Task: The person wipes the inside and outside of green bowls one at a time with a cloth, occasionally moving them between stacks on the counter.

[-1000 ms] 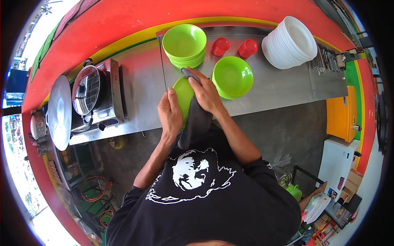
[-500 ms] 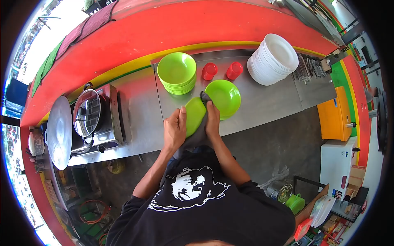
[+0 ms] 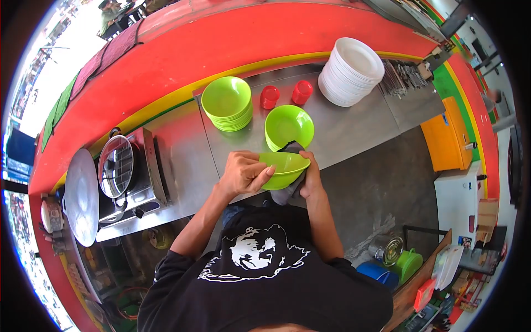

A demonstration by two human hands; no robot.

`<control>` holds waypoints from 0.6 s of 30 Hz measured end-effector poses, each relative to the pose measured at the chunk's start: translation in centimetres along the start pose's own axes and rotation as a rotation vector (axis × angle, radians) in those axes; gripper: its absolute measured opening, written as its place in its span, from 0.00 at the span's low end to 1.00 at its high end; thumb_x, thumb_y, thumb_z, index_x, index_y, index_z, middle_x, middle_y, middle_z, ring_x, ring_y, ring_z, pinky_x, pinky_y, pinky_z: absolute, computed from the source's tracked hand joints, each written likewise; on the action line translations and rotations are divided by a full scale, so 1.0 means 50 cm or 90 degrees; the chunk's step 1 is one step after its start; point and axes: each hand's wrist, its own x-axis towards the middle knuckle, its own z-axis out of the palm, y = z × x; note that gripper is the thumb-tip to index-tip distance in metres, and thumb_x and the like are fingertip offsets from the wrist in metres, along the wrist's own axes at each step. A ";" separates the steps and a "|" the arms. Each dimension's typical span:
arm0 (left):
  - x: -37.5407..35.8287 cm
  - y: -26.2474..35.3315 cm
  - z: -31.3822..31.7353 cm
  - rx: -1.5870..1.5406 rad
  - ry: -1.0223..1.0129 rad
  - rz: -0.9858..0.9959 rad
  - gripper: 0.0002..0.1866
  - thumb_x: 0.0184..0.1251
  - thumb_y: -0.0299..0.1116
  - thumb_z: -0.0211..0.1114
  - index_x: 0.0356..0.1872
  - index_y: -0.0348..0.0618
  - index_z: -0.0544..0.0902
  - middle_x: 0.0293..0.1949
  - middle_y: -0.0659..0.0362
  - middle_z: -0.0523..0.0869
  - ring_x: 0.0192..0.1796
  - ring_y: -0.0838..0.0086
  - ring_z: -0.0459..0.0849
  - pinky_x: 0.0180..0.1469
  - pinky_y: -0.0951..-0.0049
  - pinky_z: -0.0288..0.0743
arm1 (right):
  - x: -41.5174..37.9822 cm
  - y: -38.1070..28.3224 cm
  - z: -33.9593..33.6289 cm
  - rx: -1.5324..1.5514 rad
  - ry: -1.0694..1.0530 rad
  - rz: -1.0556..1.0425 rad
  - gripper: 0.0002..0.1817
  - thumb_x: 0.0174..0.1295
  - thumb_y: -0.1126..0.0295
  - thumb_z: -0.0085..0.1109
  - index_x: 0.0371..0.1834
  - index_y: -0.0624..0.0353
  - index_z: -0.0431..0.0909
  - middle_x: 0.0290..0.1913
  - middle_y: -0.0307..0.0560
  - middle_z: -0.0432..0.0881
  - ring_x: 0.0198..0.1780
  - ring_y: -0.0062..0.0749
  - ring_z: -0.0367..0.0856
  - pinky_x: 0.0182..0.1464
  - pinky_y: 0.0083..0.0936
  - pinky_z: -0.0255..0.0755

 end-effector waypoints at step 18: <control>-0.057 -0.141 0.162 -0.273 0.093 -0.350 0.27 0.80 0.27 0.46 0.77 0.37 0.55 0.71 0.40 0.69 0.74 0.54 0.68 0.73 0.64 0.59 | -0.017 0.034 -0.082 -0.720 0.339 -0.510 0.20 0.70 0.61 0.59 0.31 0.71 0.77 0.18 0.53 0.73 0.20 0.34 0.73 0.29 0.38 0.67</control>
